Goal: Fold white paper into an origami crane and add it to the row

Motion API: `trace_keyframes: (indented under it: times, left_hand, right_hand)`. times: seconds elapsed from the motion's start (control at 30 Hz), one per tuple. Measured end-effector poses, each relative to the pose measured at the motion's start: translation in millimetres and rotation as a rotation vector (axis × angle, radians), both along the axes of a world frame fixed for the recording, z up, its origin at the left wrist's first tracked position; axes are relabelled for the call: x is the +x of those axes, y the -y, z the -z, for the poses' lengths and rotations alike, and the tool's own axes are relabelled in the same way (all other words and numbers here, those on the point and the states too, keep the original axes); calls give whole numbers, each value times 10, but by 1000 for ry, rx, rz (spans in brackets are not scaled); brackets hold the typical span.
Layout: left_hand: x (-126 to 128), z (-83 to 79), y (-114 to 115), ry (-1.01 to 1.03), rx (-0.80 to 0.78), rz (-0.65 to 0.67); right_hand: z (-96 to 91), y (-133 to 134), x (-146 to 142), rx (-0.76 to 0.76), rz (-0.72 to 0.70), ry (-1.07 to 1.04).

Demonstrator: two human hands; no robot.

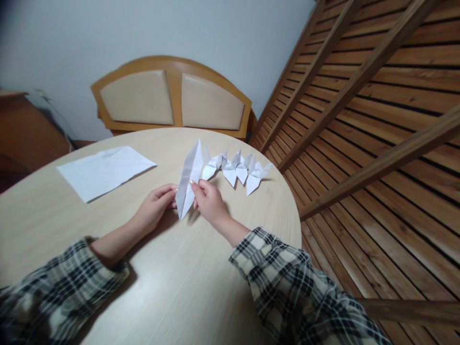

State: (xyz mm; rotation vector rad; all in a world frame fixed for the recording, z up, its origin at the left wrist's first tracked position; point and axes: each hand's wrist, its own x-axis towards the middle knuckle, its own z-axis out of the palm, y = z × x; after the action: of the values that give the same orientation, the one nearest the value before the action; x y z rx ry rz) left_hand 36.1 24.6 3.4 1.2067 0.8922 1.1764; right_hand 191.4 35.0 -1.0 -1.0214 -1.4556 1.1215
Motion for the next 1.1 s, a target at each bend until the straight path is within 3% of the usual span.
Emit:
trace_keyframes:
  times: [0.43,0.7,1.1]
  left_hand:
    - [-20,10,9,-84,69,-28]
    - [-32,34,-2,-60,118,-44]
    - [-28,2,22,-332,260,-74]
  right_hand:
    - [10,8,-45,-72,-94,-54]
    - [-21,45,-68,-186,-236,-86]
    - [11,38,-72,-168,-217,-92]
